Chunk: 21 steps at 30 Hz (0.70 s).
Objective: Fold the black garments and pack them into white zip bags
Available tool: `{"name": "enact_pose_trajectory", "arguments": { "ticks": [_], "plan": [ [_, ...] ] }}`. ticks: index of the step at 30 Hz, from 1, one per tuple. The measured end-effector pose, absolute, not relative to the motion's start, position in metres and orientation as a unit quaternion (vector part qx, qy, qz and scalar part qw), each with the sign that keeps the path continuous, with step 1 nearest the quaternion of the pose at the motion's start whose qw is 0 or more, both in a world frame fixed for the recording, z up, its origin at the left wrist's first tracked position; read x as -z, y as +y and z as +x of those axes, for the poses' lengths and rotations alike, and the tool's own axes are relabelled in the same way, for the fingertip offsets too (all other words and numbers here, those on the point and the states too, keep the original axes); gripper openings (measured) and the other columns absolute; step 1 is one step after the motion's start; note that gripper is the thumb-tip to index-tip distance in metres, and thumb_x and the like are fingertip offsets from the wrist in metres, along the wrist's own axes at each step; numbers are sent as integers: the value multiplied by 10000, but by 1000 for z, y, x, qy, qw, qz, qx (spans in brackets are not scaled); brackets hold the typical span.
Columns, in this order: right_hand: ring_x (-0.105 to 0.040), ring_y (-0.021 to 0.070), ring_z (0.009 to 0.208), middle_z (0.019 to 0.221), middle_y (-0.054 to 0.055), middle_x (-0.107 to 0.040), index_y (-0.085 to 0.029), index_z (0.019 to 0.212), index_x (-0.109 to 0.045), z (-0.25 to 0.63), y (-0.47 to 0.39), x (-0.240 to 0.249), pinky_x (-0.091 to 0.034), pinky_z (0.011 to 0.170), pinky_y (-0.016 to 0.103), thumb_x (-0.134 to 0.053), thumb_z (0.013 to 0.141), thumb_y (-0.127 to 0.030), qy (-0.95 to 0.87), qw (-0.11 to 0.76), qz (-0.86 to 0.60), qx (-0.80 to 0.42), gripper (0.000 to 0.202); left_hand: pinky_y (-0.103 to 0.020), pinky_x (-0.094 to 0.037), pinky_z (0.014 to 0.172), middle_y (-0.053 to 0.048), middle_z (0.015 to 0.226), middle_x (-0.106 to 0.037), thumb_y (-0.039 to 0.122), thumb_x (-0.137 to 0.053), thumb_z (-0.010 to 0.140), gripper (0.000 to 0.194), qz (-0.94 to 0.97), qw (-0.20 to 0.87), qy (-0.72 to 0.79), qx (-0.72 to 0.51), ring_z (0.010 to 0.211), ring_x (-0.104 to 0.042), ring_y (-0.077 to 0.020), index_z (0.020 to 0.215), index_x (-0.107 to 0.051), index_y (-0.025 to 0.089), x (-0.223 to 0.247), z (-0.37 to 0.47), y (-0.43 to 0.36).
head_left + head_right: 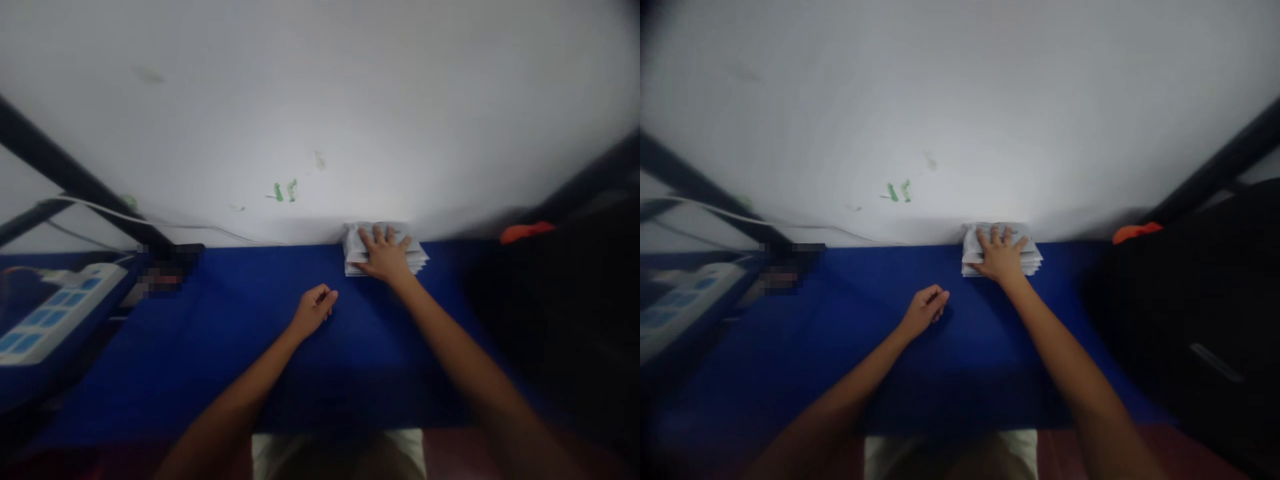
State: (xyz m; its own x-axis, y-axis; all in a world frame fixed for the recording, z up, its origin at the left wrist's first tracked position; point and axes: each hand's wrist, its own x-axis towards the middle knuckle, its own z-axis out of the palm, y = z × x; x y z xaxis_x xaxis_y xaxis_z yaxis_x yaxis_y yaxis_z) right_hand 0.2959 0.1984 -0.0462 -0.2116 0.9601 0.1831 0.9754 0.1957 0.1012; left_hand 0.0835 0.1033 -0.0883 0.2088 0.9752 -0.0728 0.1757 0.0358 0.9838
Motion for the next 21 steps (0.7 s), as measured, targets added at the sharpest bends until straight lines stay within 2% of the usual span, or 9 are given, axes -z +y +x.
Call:
{"name": "enact_pose_trajectory", "arguments": {
  "ticks": [8, 15, 18, 21],
  "plan": [
    [-186, 529, 1367, 1510, 228, -339, -218, 1527, -208, 298, 187, 58, -86, 953, 815, -379, 804, -780, -784, 43, -612, 95, 931, -193, -356, 458, 50, 530, -522, 517, -561, 845, 375, 578, 526, 502, -369, 424, -454, -76, 680, -497, 186, 86, 84, 102],
    [-138, 538, 1383, 1540, 229, -285, -214, 1539, -149, 300, 193, 56, -61, 948, 823, -367, 792, -798, -783, 45, -616, 73, 973, -196, -357, 461, 48, 537, -526, 508, -549, 854, 365, 596, 512, 500, -364, 422, -454, -77, 688, -500, 187, 86, 82, 102],
    [-99, 510, 1411, 1570, 232, -207, -207, 1542, -123, 302, 185, 48, -58, 986, 791, -479, 783, -740, -792, 72, -604, 55, 993, -201, -350, 456, 45, 541, -526, 501, -545, 857, 359, 609, 497, 504, -358, 426, -452, -82, 686, -497, 189, 86, 81, 102],
    [-76, 459, 1437, 1597, 211, -114, -212, 1530, -181, 293, 157, 42, -61, 1063, 704, -616, 791, -544, -832, 131, -536, 55, 919, -209, -363, 493, 41, 546, -529, 480, -530, 876, 352, 637, 463, 506, -352, 463, -462, -90, 683, -497, 187, 88, 81, 102]
  ]
}}
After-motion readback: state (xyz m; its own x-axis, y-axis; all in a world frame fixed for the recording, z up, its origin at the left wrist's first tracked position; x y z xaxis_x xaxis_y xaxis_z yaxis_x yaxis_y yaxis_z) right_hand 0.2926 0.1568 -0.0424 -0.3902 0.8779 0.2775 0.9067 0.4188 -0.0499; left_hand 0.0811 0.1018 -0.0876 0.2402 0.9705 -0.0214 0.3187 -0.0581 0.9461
